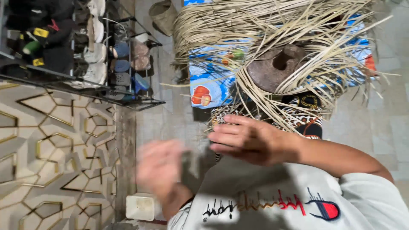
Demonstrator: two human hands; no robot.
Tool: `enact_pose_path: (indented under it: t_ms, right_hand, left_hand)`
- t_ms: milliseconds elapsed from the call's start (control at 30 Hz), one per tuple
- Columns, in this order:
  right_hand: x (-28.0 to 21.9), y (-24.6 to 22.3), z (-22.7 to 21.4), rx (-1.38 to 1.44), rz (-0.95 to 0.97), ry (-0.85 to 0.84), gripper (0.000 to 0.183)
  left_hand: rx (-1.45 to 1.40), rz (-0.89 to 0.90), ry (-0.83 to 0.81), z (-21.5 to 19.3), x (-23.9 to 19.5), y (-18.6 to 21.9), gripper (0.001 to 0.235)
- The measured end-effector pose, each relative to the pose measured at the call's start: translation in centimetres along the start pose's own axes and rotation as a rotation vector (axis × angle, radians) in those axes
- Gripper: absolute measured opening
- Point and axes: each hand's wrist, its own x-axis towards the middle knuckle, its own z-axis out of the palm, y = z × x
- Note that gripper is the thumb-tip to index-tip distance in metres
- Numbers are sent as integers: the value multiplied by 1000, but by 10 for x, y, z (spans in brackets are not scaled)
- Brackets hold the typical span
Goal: The person sits on the floor and weaves a basket using dried palm leaves. They repeatedly interlace the leaves into the basket's rim, pulling them tight to secure the structure.
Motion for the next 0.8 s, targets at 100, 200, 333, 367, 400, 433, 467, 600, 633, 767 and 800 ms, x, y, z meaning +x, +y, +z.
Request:
enact_pose_path:
  t_ms: [100,200,333,367,400,433,467,600,633,767,800]
  right_hand:
    - [0,-5,-1,-62,62,-46,36]
    - [-29,-3,21,24,47,328,7]
    - [-31,-23,-13,-201,248,358,7]
    - [-33,-27,-18,-228,291,346,5]
    - [-36,-31,-23,-254,334,334,7]
    - [-44,-33,-22,-254,336,335,7]
    - [-53,-35,-21,-272,347,333,8]
    - [-73,-41,-20,-246,392,361,10]
    - [-78,-47,-27,-246,392,362,10]
    - [-90,-66,-59,-163,474,297,38]
    - [-91,-69,-68,-196,505,239,12]
  left_hand:
    - [-450,46,-519,38,17,35,12]
    - [-441,41,-415,61,3,22,14]
    - [-466,198,-400,87,2,34,10]
    - [-427,342,-353,91,3,34,11]
    - [-387,484,-305,96,4,34,12]
    - [-387,483,-307,99,7,35,12]
    - [-331,560,-267,101,9,37,16]
    - [-186,599,21,120,8,34,12]
    - [-185,600,20,114,12,27,12]
    - [32,457,106,96,21,-8,21]
    - [163,380,172,92,22,-19,22]
